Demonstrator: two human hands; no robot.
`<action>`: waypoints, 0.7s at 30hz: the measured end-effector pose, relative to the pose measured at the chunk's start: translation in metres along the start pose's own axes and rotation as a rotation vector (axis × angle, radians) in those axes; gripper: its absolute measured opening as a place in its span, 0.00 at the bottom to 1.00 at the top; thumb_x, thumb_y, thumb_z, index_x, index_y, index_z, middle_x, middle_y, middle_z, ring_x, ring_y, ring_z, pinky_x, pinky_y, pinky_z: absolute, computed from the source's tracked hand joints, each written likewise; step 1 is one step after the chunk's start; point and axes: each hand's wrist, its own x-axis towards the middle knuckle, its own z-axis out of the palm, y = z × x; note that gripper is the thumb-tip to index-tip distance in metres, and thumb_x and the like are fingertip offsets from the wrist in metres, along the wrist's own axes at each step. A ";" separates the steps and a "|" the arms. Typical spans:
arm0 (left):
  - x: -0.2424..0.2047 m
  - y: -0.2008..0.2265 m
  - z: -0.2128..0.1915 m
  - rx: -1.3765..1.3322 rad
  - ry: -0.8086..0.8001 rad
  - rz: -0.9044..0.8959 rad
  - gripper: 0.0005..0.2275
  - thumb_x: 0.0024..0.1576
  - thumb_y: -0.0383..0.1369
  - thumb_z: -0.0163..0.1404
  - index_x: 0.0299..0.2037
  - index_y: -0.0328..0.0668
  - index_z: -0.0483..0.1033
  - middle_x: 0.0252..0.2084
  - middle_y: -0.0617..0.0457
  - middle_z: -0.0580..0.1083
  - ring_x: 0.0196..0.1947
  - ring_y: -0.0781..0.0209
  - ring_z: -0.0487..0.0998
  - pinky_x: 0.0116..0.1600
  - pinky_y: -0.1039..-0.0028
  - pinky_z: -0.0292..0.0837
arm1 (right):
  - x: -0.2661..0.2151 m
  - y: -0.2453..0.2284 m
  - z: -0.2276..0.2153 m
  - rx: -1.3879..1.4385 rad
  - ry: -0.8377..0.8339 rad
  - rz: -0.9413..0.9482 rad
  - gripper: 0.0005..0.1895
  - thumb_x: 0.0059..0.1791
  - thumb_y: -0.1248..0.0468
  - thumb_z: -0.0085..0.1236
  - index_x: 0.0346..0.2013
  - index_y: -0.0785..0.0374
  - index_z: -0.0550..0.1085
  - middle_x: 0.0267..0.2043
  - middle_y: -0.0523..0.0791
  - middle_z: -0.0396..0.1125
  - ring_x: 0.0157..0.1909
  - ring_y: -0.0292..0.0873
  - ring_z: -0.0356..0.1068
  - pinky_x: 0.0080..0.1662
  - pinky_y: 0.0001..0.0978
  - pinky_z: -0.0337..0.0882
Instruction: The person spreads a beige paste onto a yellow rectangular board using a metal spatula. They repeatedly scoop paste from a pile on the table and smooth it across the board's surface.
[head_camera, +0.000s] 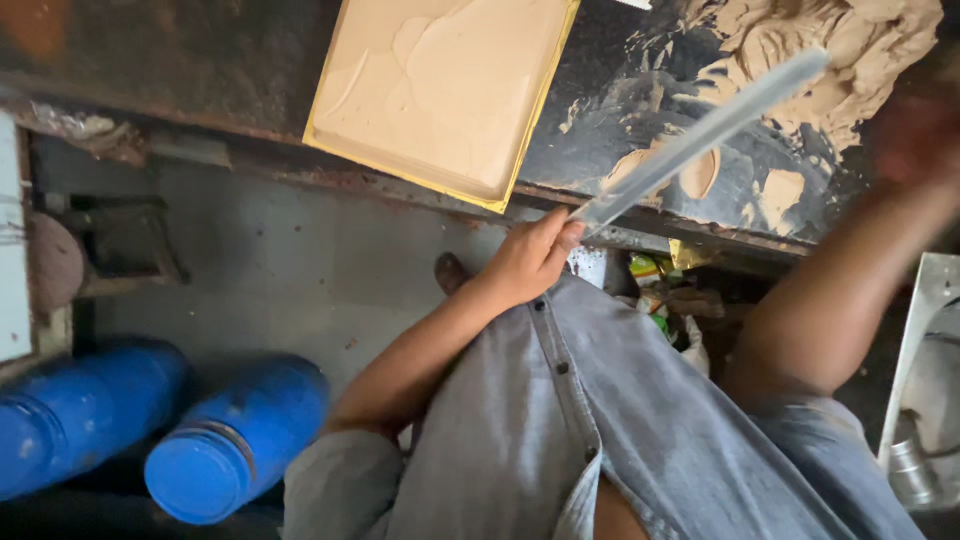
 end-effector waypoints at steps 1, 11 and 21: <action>-0.001 -0.004 -0.001 -0.017 0.002 -0.035 0.12 0.69 0.40 0.42 0.43 0.36 0.67 0.30 0.38 0.74 0.33 0.34 0.78 0.35 0.52 0.70 | -0.013 0.025 0.009 -0.148 -0.077 0.059 0.15 0.54 0.65 0.55 0.55 0.65 0.72 0.60 0.42 0.63 0.60 0.42 0.62 0.59 0.36 0.62; 0.048 -0.026 0.053 0.258 -0.092 -0.125 0.10 0.63 0.35 0.47 0.48 0.40 0.74 0.40 0.40 0.78 0.41 0.39 0.80 0.45 0.55 0.74 | -0.175 -0.138 0.180 0.695 -0.518 0.364 0.24 0.53 0.74 0.56 0.62 0.63 0.60 0.47 0.45 0.66 0.49 0.41 0.68 0.52 0.34 0.70; -0.053 -0.124 -0.094 -0.589 0.909 -0.580 0.32 0.67 0.51 0.39 0.76 0.42 0.49 0.71 0.49 0.62 0.58 0.57 0.71 0.55 0.67 0.65 | -0.124 -0.142 0.158 0.030 -0.357 0.011 0.05 0.54 0.69 0.62 0.39 0.70 0.75 0.37 0.44 0.62 0.35 0.36 0.62 0.36 0.30 0.63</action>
